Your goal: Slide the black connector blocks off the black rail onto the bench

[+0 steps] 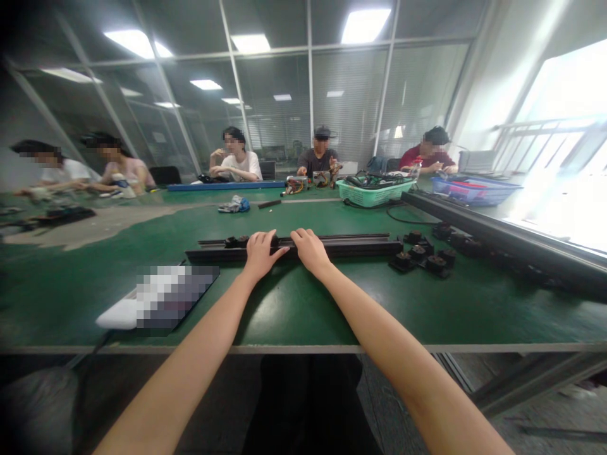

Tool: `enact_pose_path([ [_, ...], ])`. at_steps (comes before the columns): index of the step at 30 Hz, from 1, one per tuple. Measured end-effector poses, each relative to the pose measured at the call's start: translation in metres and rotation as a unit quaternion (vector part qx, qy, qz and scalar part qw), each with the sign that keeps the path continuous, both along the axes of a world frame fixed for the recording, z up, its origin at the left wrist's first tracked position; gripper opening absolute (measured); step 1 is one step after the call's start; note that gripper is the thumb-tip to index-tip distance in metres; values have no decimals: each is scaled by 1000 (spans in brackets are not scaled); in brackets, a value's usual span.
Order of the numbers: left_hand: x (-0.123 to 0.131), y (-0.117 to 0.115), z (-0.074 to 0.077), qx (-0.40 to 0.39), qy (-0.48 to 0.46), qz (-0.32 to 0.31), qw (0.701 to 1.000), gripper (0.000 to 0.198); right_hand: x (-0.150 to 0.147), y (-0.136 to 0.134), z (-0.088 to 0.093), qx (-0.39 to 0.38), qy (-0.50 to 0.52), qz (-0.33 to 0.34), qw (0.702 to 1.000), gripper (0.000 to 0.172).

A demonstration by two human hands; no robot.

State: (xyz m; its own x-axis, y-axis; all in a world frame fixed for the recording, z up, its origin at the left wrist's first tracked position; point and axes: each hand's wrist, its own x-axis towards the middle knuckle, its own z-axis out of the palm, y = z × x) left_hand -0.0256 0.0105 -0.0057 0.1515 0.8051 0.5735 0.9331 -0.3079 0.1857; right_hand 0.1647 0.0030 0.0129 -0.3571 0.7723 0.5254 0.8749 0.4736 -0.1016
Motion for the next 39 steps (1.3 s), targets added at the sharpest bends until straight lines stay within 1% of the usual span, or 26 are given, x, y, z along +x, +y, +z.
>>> enact_pose_path([
  [10,-1,1,-1,5,2,-1,1000,64,6,3,0,-5,16,8,1000,37],
  [17,0,-1,0,-3,0,-3,1000,64,15,9,-1,-14,31,34,999,38],
  [22,2,-3,1,-8,1,-7,1000,65,18,11,-7,-19,50,47,997,38],
  [26,3,-2,-1,-6,-3,-6,1000,65,17,11,-13,-8,78,36,996,36],
  [32,4,-1,-4,-14,-10,-9,1000,65,16,6,-12,-19,83,57,995,33],
  [39,7,-1,-4,-20,-10,-8,1000,69,16,7,-16,-25,127,45,991,31],
])
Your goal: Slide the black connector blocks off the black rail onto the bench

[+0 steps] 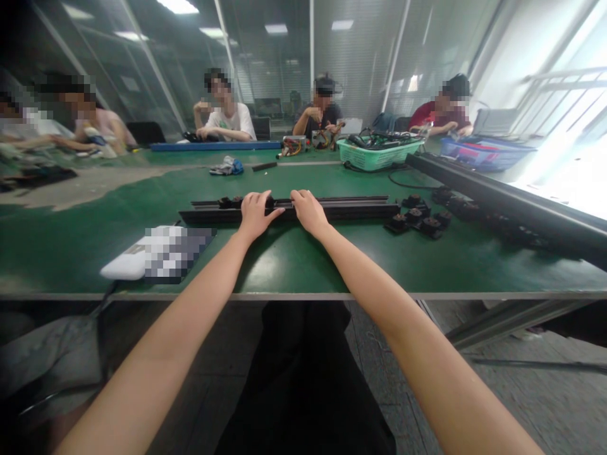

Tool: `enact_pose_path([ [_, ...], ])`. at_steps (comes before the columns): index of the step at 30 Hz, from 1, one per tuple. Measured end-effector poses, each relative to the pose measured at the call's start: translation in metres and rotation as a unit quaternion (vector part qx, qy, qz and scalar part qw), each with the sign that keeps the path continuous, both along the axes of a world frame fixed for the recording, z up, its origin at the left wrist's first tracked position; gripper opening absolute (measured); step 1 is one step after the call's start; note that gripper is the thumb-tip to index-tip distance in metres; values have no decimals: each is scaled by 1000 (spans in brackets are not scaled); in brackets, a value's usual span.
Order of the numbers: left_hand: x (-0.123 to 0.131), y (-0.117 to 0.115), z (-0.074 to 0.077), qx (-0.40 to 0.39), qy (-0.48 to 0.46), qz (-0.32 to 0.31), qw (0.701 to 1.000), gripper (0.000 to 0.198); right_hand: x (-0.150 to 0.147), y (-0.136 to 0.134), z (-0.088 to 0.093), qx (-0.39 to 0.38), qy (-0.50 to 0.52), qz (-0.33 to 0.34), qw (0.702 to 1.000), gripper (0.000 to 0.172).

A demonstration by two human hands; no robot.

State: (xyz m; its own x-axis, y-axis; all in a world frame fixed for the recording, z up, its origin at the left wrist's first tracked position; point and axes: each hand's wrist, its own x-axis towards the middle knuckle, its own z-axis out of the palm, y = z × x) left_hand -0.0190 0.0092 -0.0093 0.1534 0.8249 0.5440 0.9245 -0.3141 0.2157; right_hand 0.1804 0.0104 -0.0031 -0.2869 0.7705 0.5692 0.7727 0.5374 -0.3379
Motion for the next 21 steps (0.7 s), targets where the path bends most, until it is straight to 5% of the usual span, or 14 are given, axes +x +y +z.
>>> enact_pose_path([
  [21,-2,0,1,2,-6,-6,1000,68,7,3,-2,1,55,-4,998,29],
])
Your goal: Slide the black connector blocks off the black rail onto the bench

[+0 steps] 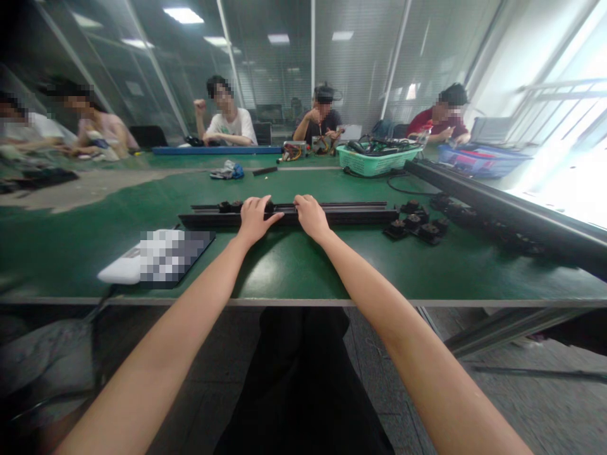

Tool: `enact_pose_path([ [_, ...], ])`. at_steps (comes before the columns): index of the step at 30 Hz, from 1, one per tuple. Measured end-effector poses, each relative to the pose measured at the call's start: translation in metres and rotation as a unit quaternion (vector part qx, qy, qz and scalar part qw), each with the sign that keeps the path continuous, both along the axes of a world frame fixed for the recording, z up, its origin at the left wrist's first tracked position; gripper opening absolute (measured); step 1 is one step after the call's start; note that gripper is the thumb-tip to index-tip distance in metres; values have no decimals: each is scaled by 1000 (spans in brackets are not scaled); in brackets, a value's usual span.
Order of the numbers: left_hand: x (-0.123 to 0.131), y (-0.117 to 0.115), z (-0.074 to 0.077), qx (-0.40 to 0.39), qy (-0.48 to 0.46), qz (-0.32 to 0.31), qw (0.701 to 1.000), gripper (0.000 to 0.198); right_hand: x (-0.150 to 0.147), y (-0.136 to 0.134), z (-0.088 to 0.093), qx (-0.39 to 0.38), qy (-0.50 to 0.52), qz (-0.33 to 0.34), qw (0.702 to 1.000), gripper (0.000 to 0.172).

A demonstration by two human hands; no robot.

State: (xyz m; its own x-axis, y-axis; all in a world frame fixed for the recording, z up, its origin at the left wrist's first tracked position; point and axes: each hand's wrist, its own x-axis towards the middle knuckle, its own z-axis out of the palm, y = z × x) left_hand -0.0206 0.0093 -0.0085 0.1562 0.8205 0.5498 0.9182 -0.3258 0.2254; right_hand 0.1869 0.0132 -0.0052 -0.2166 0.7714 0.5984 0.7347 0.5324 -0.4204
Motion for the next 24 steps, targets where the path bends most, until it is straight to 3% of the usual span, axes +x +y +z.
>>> enact_pose_path([
  [24,0,2,0,0,-1,5,1000,67,9,-3,5,0,-12,-28,1000,28],
])
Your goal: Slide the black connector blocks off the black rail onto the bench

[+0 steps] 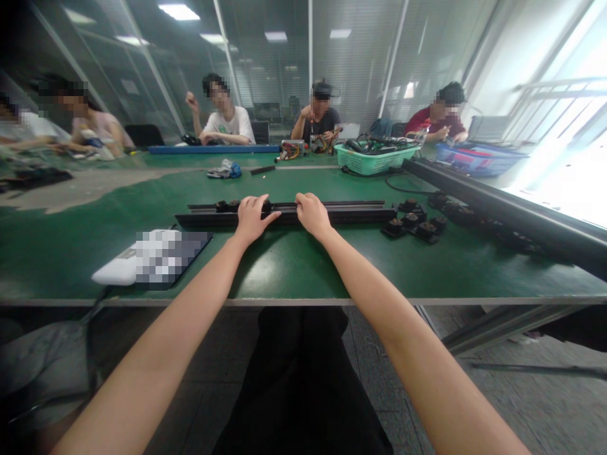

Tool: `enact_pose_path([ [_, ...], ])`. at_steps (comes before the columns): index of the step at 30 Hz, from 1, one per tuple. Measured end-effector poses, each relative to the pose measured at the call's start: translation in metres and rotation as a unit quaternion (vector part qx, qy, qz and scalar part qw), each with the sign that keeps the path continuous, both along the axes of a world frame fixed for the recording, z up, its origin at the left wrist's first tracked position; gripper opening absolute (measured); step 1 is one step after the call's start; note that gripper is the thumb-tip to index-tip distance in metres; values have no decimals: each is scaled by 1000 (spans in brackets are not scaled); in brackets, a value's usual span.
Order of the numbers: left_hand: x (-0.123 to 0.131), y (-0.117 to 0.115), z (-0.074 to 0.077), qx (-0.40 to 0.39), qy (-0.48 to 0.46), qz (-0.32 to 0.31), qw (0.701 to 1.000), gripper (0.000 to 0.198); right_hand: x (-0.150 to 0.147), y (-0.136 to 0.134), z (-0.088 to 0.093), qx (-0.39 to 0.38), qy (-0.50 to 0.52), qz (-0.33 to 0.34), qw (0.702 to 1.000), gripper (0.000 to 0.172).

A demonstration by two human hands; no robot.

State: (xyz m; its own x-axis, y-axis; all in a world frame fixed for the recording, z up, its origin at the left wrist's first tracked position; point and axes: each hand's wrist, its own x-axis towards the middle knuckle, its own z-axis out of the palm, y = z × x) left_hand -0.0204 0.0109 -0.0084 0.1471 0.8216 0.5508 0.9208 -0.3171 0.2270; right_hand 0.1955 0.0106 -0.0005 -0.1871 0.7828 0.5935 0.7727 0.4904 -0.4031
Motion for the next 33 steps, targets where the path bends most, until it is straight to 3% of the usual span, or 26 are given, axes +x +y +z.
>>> enact_pose_path([
  [33,0,2,1,3,5,-5,1000,64,16,-2,10,-11,0,-55,998,22],
])
